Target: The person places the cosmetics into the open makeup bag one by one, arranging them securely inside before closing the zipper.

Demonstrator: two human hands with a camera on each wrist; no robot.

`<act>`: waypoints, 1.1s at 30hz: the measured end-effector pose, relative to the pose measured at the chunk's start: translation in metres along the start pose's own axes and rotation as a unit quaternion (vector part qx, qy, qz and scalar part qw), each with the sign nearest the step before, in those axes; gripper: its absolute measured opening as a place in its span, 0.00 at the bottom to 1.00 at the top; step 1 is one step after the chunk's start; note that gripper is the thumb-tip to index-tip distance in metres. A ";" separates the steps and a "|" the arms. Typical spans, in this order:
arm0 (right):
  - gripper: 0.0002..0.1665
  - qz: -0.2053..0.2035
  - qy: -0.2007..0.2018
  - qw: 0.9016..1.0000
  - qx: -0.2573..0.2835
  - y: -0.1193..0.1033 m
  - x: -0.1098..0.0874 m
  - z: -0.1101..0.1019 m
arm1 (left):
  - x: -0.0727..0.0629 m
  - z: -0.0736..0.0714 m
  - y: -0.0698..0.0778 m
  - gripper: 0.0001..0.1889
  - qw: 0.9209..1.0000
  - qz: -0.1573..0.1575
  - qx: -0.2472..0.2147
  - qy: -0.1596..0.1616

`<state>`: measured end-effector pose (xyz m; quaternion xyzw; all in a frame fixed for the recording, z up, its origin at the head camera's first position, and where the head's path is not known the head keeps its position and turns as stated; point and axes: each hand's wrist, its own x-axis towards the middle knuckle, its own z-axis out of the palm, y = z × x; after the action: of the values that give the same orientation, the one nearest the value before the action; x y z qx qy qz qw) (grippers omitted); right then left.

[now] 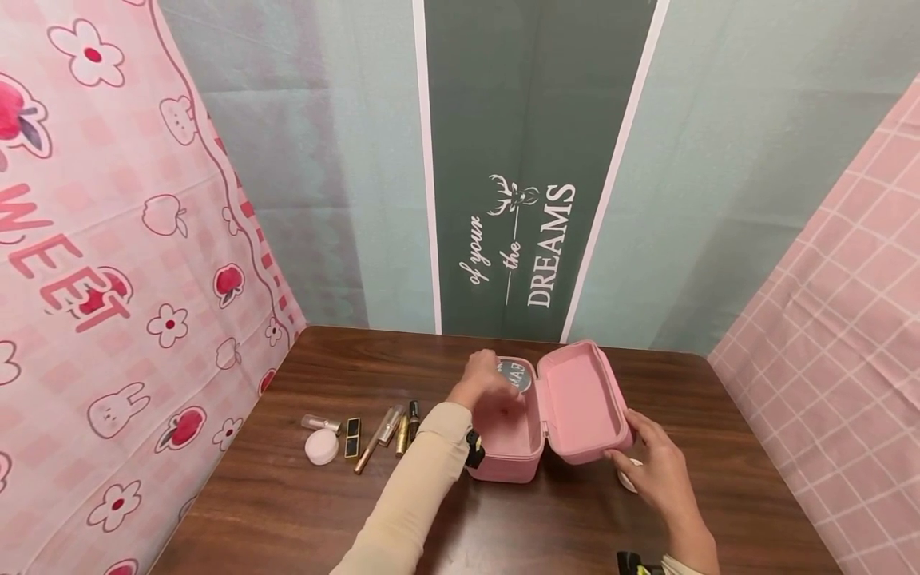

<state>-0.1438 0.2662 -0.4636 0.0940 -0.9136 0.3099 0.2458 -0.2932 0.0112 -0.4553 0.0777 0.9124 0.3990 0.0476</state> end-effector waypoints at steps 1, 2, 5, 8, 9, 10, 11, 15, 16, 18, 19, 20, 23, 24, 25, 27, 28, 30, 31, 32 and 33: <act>0.40 0.002 -0.002 1.000 0.001 0.000 0.000 0.000 | 0.000 0.001 0.001 0.30 1.000 -0.003 -0.005 -0.002; 0.40 0.005 -0.004 1.000 0.002 0.000 -0.001 0.000 | 0.000 0.002 0.003 0.31 1.000 -0.008 -0.008 -0.004; 0.41 0.016 -0.011 1.000 0.002 -0.001 -0.002 0.000 | 0.000 0.004 0.006 0.33 1.000 -0.017 -0.014 -0.007; 0.41 0.015 -0.005 1.000 0.001 -0.001 -0.004 0.002 | 0.001 0.005 0.007 0.35 0.999 -0.028 -0.017 -0.009; 0.41 0.013 0.001 1.000 0.001 -0.001 -0.005 0.003 | 0.001 0.005 0.008 0.34 0.999 -0.028 -0.018 -0.008; 0.41 0.011 0.007 1.000 0.000 -0.001 -0.005 0.004 | 0.002 0.004 0.008 0.34 0.999 -0.029 -0.018 -0.007; 0.41 0.006 0.012 1.000 0.001 -0.001 -0.005 0.004 | 0.003 0.005 0.008 0.33 0.999 -0.028 -0.015 -0.005; 0.41 0.004 0.020 1.000 0.006 -0.001 -0.005 0.006 | 0.005 0.006 0.007 0.30 1.000 -0.027 -0.011 -0.005; 0.41 0.005 0.018 1.000 0.008 -0.001 -0.006 0.006 | 0.006 0.006 0.006 0.30 0.999 -0.031 -0.010 -0.007; 0.41 0.009 0.014 1.000 0.008 -0.001 -0.008 0.006 | 0.006 0.008 0.003 0.31 0.999 -0.036 -0.005 -0.010; 0.41 0.011 0.013 1.000 0.007 -0.001 -0.007 0.006 | 0.007 0.009 0.003 0.32 0.999 -0.037 0.002 -0.011; 0.41 0.013 0.012 1.000 0.005 0.000 -0.008 0.006 | 0.007 0.009 0.003 0.33 0.999 -0.040 0.012 -0.011; 0.41 0.013 0.015 1.000 0.008 0.001 -0.008 0.006 | 0.009 0.011 0.003 0.35 0.998 -0.038 0.046 -0.010; 0.41 0.012 0.016 1.000 0.009 0.002 -0.008 0.006 | 0.010 0.012 0.003 0.35 0.998 -0.039 0.055 -0.011; 0.41 0.011 0.016 1.000 0.009 0.002 -0.008 0.006 | 0.010 0.012 0.004 0.36 0.997 -0.040 0.063 -0.011; 0.41 0.009 0.015 1.000 0.014 0.002 -0.008 0.006 | 0.012 0.013 0.004 0.36 0.996 -0.041 0.077 -0.013; 0.41 0.008 0.014 1.000 0.014 0.002 -0.008 0.006 | 0.014 0.013 0.005 0.36 0.995 -0.041 0.086 -0.013; 0.41 0.006 0.012 1.000 0.016 0.003 -0.008 0.006 | 0.014 0.013 0.007 0.34 0.994 -0.037 0.103 -0.011; 0.41 0.005 0.012 1.000 0.016 0.003 -0.008 0.006 | 0.014 0.012 0.008 0.33 0.993 -0.035 0.111 -0.010; 0.41 0.004 0.014 1.000 0.018 0.003 -0.007 0.006 | 0.014 0.011 0.009 0.32 0.993 -0.033 0.117 -0.010; 0.41 0.003 0.015 1.000 0.016 0.003 -0.007 0.006 | 0.014 0.010 0.010 0.31 0.992 -0.031 0.119 -0.011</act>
<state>-0.1409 0.2654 -0.4726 0.0904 -0.9051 0.3262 0.2575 -0.3044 0.0279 -0.4554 0.0584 0.9549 0.2849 0.0600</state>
